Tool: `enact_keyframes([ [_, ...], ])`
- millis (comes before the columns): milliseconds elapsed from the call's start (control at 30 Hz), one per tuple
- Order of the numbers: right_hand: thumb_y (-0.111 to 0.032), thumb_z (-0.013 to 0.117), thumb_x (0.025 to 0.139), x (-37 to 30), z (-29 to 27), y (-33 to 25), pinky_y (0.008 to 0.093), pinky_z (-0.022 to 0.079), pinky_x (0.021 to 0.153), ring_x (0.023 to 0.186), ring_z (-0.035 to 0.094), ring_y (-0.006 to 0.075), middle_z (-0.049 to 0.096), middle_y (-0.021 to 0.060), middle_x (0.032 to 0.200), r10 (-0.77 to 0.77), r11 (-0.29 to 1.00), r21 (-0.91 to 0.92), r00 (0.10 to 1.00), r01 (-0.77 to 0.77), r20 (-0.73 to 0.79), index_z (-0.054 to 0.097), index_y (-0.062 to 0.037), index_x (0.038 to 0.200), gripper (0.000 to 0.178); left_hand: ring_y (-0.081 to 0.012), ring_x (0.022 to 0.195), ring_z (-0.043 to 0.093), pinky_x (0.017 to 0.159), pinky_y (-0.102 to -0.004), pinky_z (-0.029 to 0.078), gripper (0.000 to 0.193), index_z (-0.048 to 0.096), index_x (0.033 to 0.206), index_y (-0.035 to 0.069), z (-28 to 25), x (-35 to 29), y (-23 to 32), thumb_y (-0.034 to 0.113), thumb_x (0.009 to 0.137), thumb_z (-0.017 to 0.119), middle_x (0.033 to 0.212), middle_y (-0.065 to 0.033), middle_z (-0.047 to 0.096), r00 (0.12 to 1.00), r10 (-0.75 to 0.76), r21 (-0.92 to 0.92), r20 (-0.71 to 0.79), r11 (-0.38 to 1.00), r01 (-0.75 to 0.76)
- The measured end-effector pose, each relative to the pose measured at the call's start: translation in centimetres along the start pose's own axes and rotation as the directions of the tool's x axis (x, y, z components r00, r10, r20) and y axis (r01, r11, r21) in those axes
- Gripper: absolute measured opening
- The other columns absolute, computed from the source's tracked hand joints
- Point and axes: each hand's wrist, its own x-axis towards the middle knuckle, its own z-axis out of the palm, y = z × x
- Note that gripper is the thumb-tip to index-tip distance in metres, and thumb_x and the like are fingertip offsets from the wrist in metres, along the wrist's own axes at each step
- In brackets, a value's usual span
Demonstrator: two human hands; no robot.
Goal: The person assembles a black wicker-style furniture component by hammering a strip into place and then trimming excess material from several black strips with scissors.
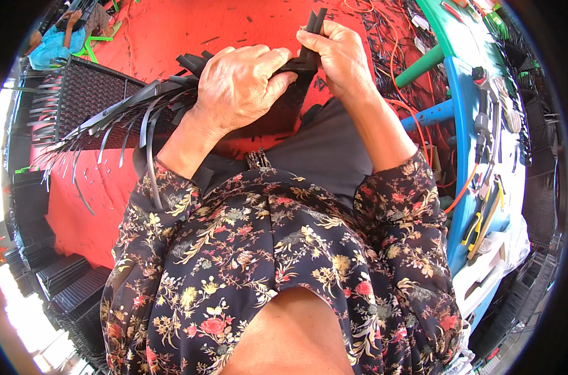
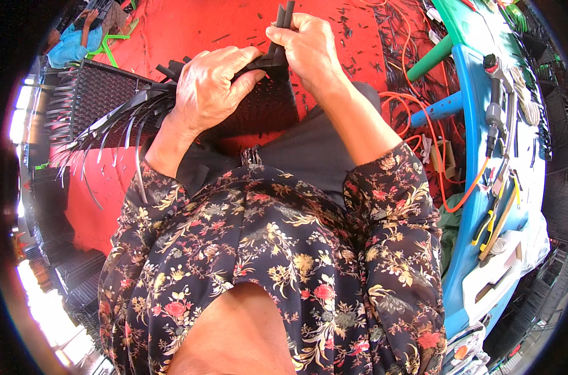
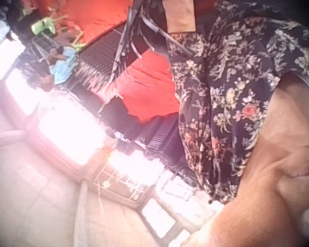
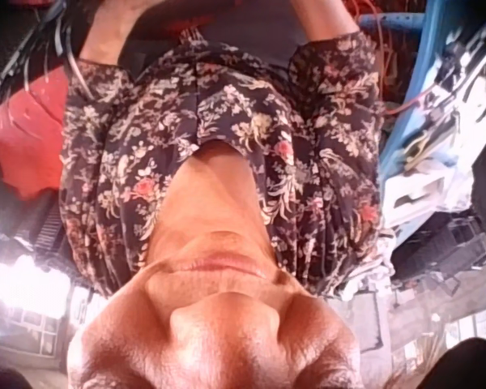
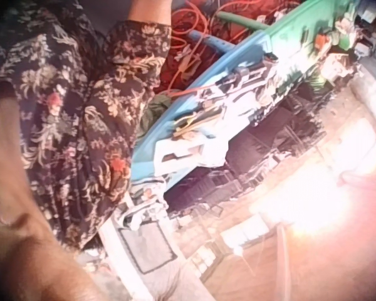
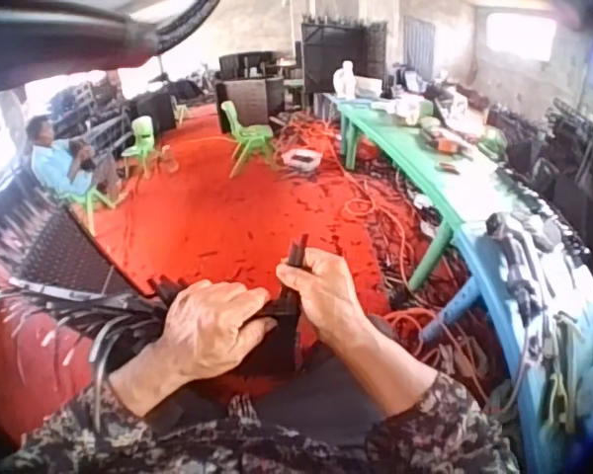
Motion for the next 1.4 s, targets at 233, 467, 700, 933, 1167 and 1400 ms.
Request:
enact_keyframes([
  [233, -0.012, 0.062, 0.086, -0.9, -0.4, 0.3, 0.0237, 0.045, 0.065, 0.071, 0.056, 0.0093, 0.062, 0.0042, 0.080, 0.028, 0.999, 0.032, 0.992, -0.032, 0.122, 0.060, 0.0011, 0.098, 0.018, -0.0316, 0.068, 0.059, 0.058, -0.0411, 0.047, 0.020, 0.058, 0.088, 0.004, -0.2, 0.4, 0.3, 0.015, 0.075, 0.068, 0.071, -0.0101, 0.053, 0.991, 0.047, 0.021, 0.123, 0.999, -0.050],
  [467, -0.004, 0.066, 0.074, -5.4, -0.4, 2.8, 0.0304, 0.050, 0.082, 0.090, 0.062, 0.0200, 0.060, 0.0146, 0.101, -0.443, 0.887, -0.126, 0.896, 0.444, 0.031, 0.040, 0.0053, 0.126, 0.059, -0.0343, 0.080, 0.061, 0.068, -0.0376, 0.050, 0.027, 0.059, 0.105, -0.002, -0.6, -0.7, -0.7, 0.005, 0.079, 0.063, 0.088, -0.0169, 0.061, 0.987, 0.066, -0.038, 0.144, 0.997, -0.062],
  [700, -0.005, 0.072, 0.068, -5.0, 1.2, 3.5, 0.0333, 0.054, 0.072, 0.079, 0.064, 0.0275, 0.060, 0.0155, 0.093, -0.760, 0.522, -0.598, 0.650, 0.608, -0.003, 0.046, 0.0041, 0.118, 0.057, -0.0346, 0.079, 0.061, 0.066, -0.0367, 0.050, 0.024, 0.060, 0.102, -0.002, -0.3, 0.3, -1.7, 0.006, 0.080, 0.064, 0.087, -0.0163, 0.061, 0.986, 0.058, -0.075, 0.154, 0.996, -0.047],
  [933, -0.005, 0.072, 0.071, -4.8, 0.6, 3.2, 0.0285, 0.053, 0.073, 0.081, 0.064, 0.0193, 0.064, 0.0134, 0.089, -0.550, 0.809, -0.295, 0.832, 0.508, -0.077, 0.047, 0.0026, 0.117, 0.053, -0.0334, 0.078, 0.061, 0.065, -0.0370, 0.050, 0.023, 0.060, 0.101, 0.000, -0.6, 0.2, -1.7, 0.010, 0.080, 0.065, 0.084, -0.0147, 0.060, 0.988, 0.067, -0.024, 0.137, 0.998, -0.064],
  [1167, -0.015, 0.061, 0.087, -2.4, -1.0, 0.4, 0.0227, 0.045, 0.069, 0.081, 0.059, 0.0080, 0.065, 0.0036, 0.091, -0.097, 0.993, 0.091, 0.980, 0.082, 0.171, 0.063, 0.0001, 0.100, 0.020, -0.0304, 0.071, 0.061, 0.060, -0.0404, 0.050, 0.022, 0.060, 0.096, 0.005, -0.4, 0.1, -1.8, 0.021, 0.081, 0.063, 0.079, -0.0102, 0.059, 0.993, 0.098, 0.016, 0.063, 0.995, -0.099],
  [1400, -0.016, 0.063, 0.087, -0.7, -1.2, 1.2, 0.0222, 0.046, 0.068, 0.072, 0.057, 0.0068, 0.062, -0.0007, 0.077, -0.084, 0.995, 0.076, 0.968, 0.068, 0.238, 0.064, -0.0018, 0.090, 0.014, -0.0304, 0.074, 0.062, 0.062, -0.0402, 0.050, 0.024, 0.060, 0.099, 0.005, -0.3, 0.1, -1.9, 0.022, 0.081, 0.063, 0.082, -0.0102, 0.061, 0.993, 0.099, 0.031, 0.061, 0.994, -0.101],
])
